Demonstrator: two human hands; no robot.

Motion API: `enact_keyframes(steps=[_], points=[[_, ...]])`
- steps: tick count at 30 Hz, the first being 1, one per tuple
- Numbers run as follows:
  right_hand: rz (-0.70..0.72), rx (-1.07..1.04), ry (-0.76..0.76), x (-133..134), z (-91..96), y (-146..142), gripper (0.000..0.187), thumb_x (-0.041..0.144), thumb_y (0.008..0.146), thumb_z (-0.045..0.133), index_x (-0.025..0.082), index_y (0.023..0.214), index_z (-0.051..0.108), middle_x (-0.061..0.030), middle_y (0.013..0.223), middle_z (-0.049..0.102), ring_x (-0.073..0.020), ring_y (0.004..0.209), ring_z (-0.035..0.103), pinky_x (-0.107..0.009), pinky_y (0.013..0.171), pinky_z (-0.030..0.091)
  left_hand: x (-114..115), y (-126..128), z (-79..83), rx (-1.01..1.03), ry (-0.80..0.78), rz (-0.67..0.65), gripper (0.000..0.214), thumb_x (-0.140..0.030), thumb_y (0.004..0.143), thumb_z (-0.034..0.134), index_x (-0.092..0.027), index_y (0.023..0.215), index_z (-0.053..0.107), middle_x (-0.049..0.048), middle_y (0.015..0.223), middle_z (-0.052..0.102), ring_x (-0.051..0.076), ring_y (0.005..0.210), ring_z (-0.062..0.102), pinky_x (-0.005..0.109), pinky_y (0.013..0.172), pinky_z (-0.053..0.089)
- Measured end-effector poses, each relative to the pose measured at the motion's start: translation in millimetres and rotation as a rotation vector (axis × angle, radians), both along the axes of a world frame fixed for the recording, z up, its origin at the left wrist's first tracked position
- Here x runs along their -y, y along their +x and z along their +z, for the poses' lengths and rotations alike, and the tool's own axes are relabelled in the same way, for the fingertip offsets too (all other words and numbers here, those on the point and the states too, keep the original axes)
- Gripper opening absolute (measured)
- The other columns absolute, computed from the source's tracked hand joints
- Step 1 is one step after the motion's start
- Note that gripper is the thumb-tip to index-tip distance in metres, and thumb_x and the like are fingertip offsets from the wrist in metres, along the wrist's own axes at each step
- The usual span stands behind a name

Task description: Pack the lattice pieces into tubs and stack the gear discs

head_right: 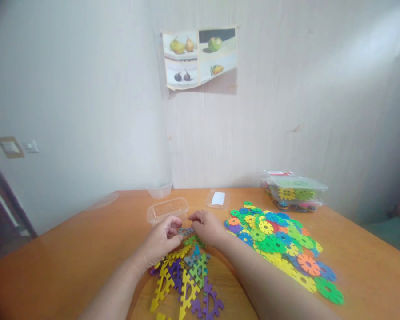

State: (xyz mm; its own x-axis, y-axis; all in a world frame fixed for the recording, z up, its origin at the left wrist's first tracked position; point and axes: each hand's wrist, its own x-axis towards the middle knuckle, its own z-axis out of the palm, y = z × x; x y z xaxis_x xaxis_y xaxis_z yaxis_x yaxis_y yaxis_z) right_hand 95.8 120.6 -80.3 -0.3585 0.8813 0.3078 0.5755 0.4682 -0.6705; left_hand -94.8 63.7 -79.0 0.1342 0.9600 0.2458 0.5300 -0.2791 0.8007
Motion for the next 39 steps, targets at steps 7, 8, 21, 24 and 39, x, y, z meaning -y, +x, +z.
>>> enact_keyframes(steps=[7,8,21,24,39], points=[[0.259,-0.009,-0.021,9.2,3.6,0.2,0.032,0.016,0.076,0.057,0.017,0.104,0.072,-0.0021,0.094,0.073,-0.0155,0.083,0.064,-0.023,0.073,0.047,-4.6,0.0,2.2,0.215,-0.008,0.018,0.033,-0.013,0.069,0.059,-0.019,0.102,0.054,0.0027,0.096,0.065,0.013,0.079,0.063,0.023,0.069,0.048],[0.258,-0.010,-0.024,10.3,4.8,0.1,0.032,0.017,0.076,0.059,0.017,0.105,0.071,-0.0019,0.092,0.073,-0.0150,0.081,0.063,-0.023,0.072,0.047,-4.7,0.2,3.3,0.244,-0.013,0.026,0.032,-0.014,0.069,0.059,-0.018,0.100,0.054,0.0035,0.098,0.065,0.013,0.081,0.064,0.023,0.072,0.049],[0.147,0.046,0.076,19.0,11.0,-1.5,0.031,0.025,0.077,0.065,0.017,0.107,0.063,-0.0004,0.080,0.068,-0.0129,0.071,0.060,-0.021,0.062,0.040,-4.4,1.9,5.8,0.434,-0.038,0.218,0.015,-0.022,0.071,0.064,-0.018,0.083,0.056,-0.0010,0.072,0.063,0.014,0.068,0.060,0.025,0.067,0.047],[0.097,0.115,0.133,18.8,12.0,-2.3,0.019,0.026,0.079,0.062,0.018,0.096,0.066,-0.0010,0.078,0.068,-0.0130,0.068,0.058,-0.022,0.061,0.038,-5.4,1.7,4.3,0.440,-0.032,0.201,0.016,-0.025,0.071,0.065,-0.018,0.082,0.056,-0.0015,0.071,0.063,0.015,0.069,0.061,0.025,0.068,0.047],[-0.222,0.499,0.021,5.1,17.5,25.2,0.021,0.031,0.081,0.057,0.022,0.091,0.073,-0.0051,0.088,0.073,-0.0182,0.077,0.063,-0.025,0.058,0.030,-9.8,-7.0,2.8,0.074,0.171,0.261,0.019,-0.037,0.080,0.056,-0.019,0.075,0.061,-0.0016,0.070,0.061,0.016,0.070,0.057,0.025,0.066,0.042]])
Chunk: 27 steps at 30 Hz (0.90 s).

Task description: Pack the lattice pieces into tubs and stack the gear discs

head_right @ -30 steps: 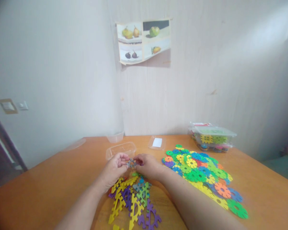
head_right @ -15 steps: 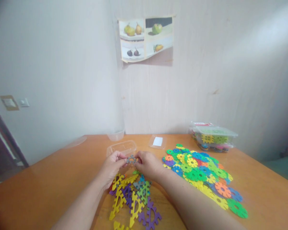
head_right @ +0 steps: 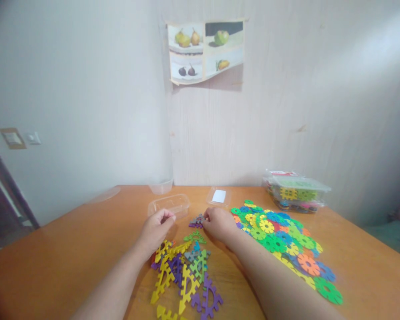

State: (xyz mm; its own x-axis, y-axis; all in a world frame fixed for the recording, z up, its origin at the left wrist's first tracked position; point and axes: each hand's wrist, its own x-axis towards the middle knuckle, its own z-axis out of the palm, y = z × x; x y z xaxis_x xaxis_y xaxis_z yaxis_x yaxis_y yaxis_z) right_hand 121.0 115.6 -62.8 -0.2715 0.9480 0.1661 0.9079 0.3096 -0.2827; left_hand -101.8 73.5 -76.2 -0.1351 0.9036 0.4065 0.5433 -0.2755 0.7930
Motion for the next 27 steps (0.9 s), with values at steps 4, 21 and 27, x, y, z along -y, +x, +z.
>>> enact_keyframes(steps=[4,21,27], points=[[0.000,0.005,-0.003,0.2,0.3,0.1,0.026,0.036,0.078,0.061,0.022,0.097,0.072,-0.0070,0.096,0.072,-0.0201,0.084,0.063,-0.025,0.062,0.033,-2.3,-2.6,-4.7,-0.037,-0.023,-0.035,0.019,-0.036,0.081,0.055,-0.019,0.076,0.061,-0.0017,0.069,0.062,0.016,0.069,0.057,0.024,0.064,0.041],[0.218,-0.006,-0.262,1.3,-3.5,4.1,0.007,0.025,0.065,0.065,0.019,0.068,0.064,0.0025,0.062,0.059,-0.0122,0.060,0.050,-0.022,0.051,0.028,-0.6,5.7,-22.0,-0.201,-0.218,-0.299,0.020,-0.029,0.082,0.054,-0.020,0.090,0.070,-0.0001,0.082,0.073,0.016,0.075,0.064,0.024,0.067,0.044],[0.223,-0.126,-0.282,7.9,4.9,-2.2,0.010,0.027,0.074,0.061,0.018,0.073,0.063,0.0031,0.061,0.060,-0.0100,0.057,0.052,-0.019,0.049,0.031,5.6,7.0,-7.5,-0.335,-0.067,-0.257,0.021,-0.023,0.074,0.064,-0.022,0.093,0.072,0.0026,0.089,0.070,0.019,0.087,0.062,0.027,0.077,0.044]])
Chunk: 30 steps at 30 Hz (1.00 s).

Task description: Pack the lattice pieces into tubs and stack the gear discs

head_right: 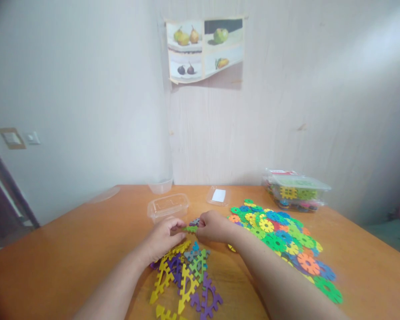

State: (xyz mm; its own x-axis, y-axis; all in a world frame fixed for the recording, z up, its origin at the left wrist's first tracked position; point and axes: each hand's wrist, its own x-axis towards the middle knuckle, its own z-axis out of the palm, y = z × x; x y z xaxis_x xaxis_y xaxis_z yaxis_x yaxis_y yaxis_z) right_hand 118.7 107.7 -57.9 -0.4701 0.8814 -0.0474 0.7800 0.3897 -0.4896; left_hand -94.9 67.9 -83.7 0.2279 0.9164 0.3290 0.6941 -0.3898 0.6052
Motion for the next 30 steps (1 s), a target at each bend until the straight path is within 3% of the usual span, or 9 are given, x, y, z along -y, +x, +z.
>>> enact_keyframes(steps=[3,6,11,15,17,23,26,30], points=[[0.002,-0.163,-0.048,5.2,6.4,-5.6,0.011,0.029,0.077,0.061,0.018,0.075,0.061,0.0038,0.058,0.059,-0.0098,0.053,0.054,-0.018,0.047,0.033,2.9,-0.4,10.9,-0.078,0.146,0.001,0.017,-0.024,0.070,0.071,-0.023,0.086,0.075,0.0051,0.089,0.067,0.023,0.095,0.059,0.030,0.082,0.042],[-0.010,-0.329,-0.001,7.4,11.0,-12.6,0.013,0.030,0.081,0.059,0.017,0.078,0.061,0.0031,0.060,0.060,-0.0106,0.055,0.057,-0.018,0.050,0.037,1.6,-0.2,13.1,-0.008,0.154,0.032,0.008,-0.027,0.075,0.067,-0.022,0.075,0.073,0.0041,0.079,0.064,0.021,0.086,0.058,0.029,0.075,0.041],[-0.091,-0.480,0.267,9.7,6.4,-23.2,0.022,0.031,0.086,0.055,0.016,0.098,0.065,-0.0024,0.076,0.067,-0.0132,0.068,0.059,-0.022,0.059,0.042,-1.2,3.3,9.2,0.458,-0.024,0.128,0.017,-0.036,0.080,0.063,-0.018,0.078,0.063,-0.0002,0.073,0.064,0.015,0.069,0.057,0.024,0.066,0.042],[-0.023,-0.456,0.323,18.2,-4.7,-32.3,0.046,0.031,0.081,0.065,0.019,0.125,0.058,-0.0076,0.106,0.068,-0.0139,0.075,0.062,-0.025,0.069,0.046,3.1,5.9,14.2,0.678,-0.160,0.139,0.023,-0.037,0.076,0.067,-0.018,0.087,0.059,-0.0022,0.070,0.064,0.013,0.065,0.059,0.022,0.061,0.041],[0.010,-0.433,0.351,23.4,-7.8,-36.8,0.053,0.033,0.080,0.067,0.020,0.130,0.054,-0.0083,0.110,0.068,-0.0156,0.080,0.063,-0.025,0.071,0.046,5.5,6.9,17.8,0.737,-0.215,0.109,0.028,-0.039,0.076,0.069,-0.018,0.091,0.059,-0.0016,0.071,0.064,0.013,0.065,0.059,0.021,0.058,0.041],[-0.036,-0.363,0.377,26.9,-3.1,-40.5,0.038,0.027,0.086,0.059,0.020,0.122,0.061,-0.0059,0.094,0.070,-0.0164,0.079,0.062,-0.023,0.067,0.040,10.9,9.1,24.7,0.721,-0.293,0.009,0.040,-0.053,0.079,0.066,-0.015,0.091,0.065,0.0035,0.079,0.068,0.015,0.072,0.061,0.022,0.061,0.043],[-0.052,-0.336,0.377,17.7,1.5,-31.3,0.031,0.022,0.086,0.054,0.020,0.114,0.065,-0.0034,0.084,0.070,-0.0151,0.074,0.061,-0.022,0.063,0.037,12.6,8.2,26.1,0.654,-0.275,0.034,0.043,-0.056,0.080,0.063,-0.016,0.094,0.067,0.0059,0.089,0.071,0.017,0.080,0.063,0.023,0.064,0.045],[-0.183,-0.180,0.409,1.6,4.3,-9.3,0.020,0.022,0.085,0.053,0.019,0.097,0.068,-0.0028,0.079,0.069,-0.0147,0.073,0.060,-0.022,0.062,0.034,10.0,2.6,25.5,0.651,-0.143,0.153,0.043,-0.057,0.080,0.061,-0.016,0.092,0.067,0.0066,0.089,0.072,0.018,0.079,0.063,0.024,0.064,0.044]])
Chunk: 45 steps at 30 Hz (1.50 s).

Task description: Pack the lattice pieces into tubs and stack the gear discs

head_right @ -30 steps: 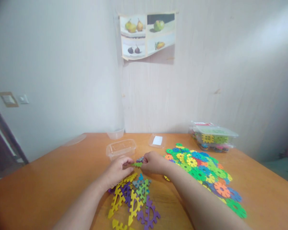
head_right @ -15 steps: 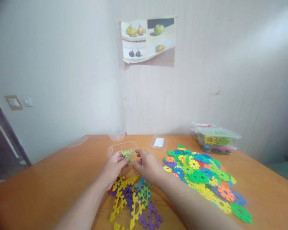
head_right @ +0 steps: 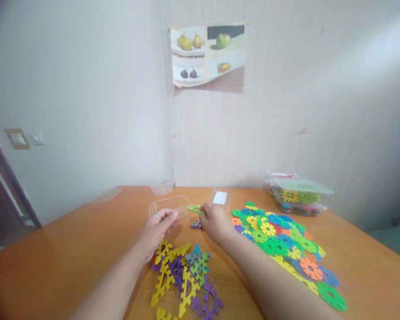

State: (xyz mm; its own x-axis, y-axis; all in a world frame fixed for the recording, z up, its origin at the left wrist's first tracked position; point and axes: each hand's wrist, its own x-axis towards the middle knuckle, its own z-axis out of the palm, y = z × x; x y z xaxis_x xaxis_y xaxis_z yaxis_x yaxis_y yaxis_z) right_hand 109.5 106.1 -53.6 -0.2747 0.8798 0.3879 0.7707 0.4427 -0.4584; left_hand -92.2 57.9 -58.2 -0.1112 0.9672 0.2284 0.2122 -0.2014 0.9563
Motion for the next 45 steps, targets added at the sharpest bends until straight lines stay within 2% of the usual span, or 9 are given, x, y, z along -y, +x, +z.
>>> enact_keyframes(steps=[4,8,16,21,29,32,37,42,45], points=[[-0.083,0.189,-0.006,-6.5,-1.4,14.6,0.015,0.024,0.085,0.053,0.021,0.089,0.068,-0.0036,0.088,0.071,-0.0156,0.078,0.061,-0.023,0.061,0.032,-5.1,-7.2,-0.6,-0.006,0.057,0.148,0.040,-0.055,0.078,0.062,-0.016,0.082,0.065,0.0044,0.077,0.071,0.016,0.070,0.061,0.025,0.063,0.044],[-0.088,0.331,-0.019,-3.1,-3.7,14.0,0.018,0.030,0.086,0.054,0.024,0.093,0.070,-0.0052,0.096,0.073,-0.0198,0.087,0.064,-0.026,0.064,0.034,-8.9,-13.3,-2.0,-0.047,0.052,0.187,0.035,-0.052,0.077,0.061,-0.017,0.076,0.063,0.0016,0.070,0.068,0.016,0.066,0.059,0.025,0.066,0.044],[-0.045,0.410,-0.081,-1.3,-7.3,13.5,0.023,0.033,0.082,0.058,0.024,0.100,0.069,-0.0083,0.101,0.073,-0.0245,0.095,0.065,-0.029,0.068,0.038,-12.3,-29.8,-6.4,-0.324,-0.009,0.300,0.029,-0.045,0.080,0.055,-0.020,0.068,0.060,-0.0010,0.061,0.063,0.016,0.060,0.056,0.025,0.059,0.036],[-0.057,0.382,-0.105,-4.6,-14.0,13.5,0.023,0.033,0.083,0.057,0.023,0.102,0.067,-0.0076,0.102,0.073,-0.0230,0.092,0.066,-0.027,0.066,0.036,-8.4,-35.4,-7.3,-0.406,-0.075,0.292,0.024,-0.039,0.077,0.055,-0.021,0.061,0.053,-0.0028,0.056,0.058,0.016,0.059,0.054,0.024,0.055,0.032],[-0.068,0.295,-0.050,-1.4,-11.3,9.6,0.023,0.035,0.084,0.056,0.021,0.100,0.066,-0.0076,0.100,0.071,-0.0215,0.089,0.064,-0.026,0.065,0.035,-1.0,-37.3,-11.2,-0.519,-0.169,0.192,0.029,-0.046,0.069,0.064,-0.021,0.061,0.051,-0.0056,0.051,0.051,0.014,0.052,0.045,0.024,0.050,0.024],[0.092,0.277,-0.061,5.8,-5.7,5.6,0.021,0.024,0.081,0.055,0.022,0.096,0.068,-0.0050,0.096,0.070,-0.0180,0.085,0.063,-0.025,0.067,0.037,-0.5,-37.6,-12.2,-0.592,-0.212,0.173,0.025,-0.044,0.067,0.065,-0.021,0.063,0.055,-0.0052,0.052,0.052,0.014,0.053,0.046,0.024,0.049,0.024],[0.450,0.300,-0.131,18.1,-3.8,-2.2,0.034,0.014,0.072,0.057,0.026,0.100,0.073,-0.0007,0.093,0.071,-0.0156,0.083,0.062,-0.022,0.070,0.041,-3.5,-38.6,-17.6,-0.633,-0.237,0.147,0.021,-0.041,0.066,0.064,-0.021,0.064,0.059,-0.0040,0.054,0.056,0.015,0.054,0.049,0.024,0.048,0.025],[0.549,0.286,-0.108,16.9,-8.5,-3.8,0.029,0.017,0.077,0.058,0.026,0.098,0.076,-0.0016,0.092,0.072,-0.0174,0.089,0.063,-0.024,0.076,0.043,-6.6,-39.5,-21.8,-0.632,-0.205,0.124,0.020,-0.039,0.068,0.063,-0.021,0.063,0.060,-0.0036,0.053,0.056,0.015,0.053,0.049,0.024,0.049,0.025],[0.538,0.223,-0.092,11.8,-13.4,-4.1,0.025,0.018,0.080,0.057,0.024,0.095,0.077,-0.0034,0.089,0.072,-0.0178,0.088,0.064,-0.025,0.077,0.045,-9.4,-38.7,-19.7,-0.623,-0.147,0.119,0.019,-0.037,0.071,0.060,-0.020,0.062,0.059,-0.0030,0.055,0.056,0.015,0.057,0.050,0.024,0.052,0.028]])
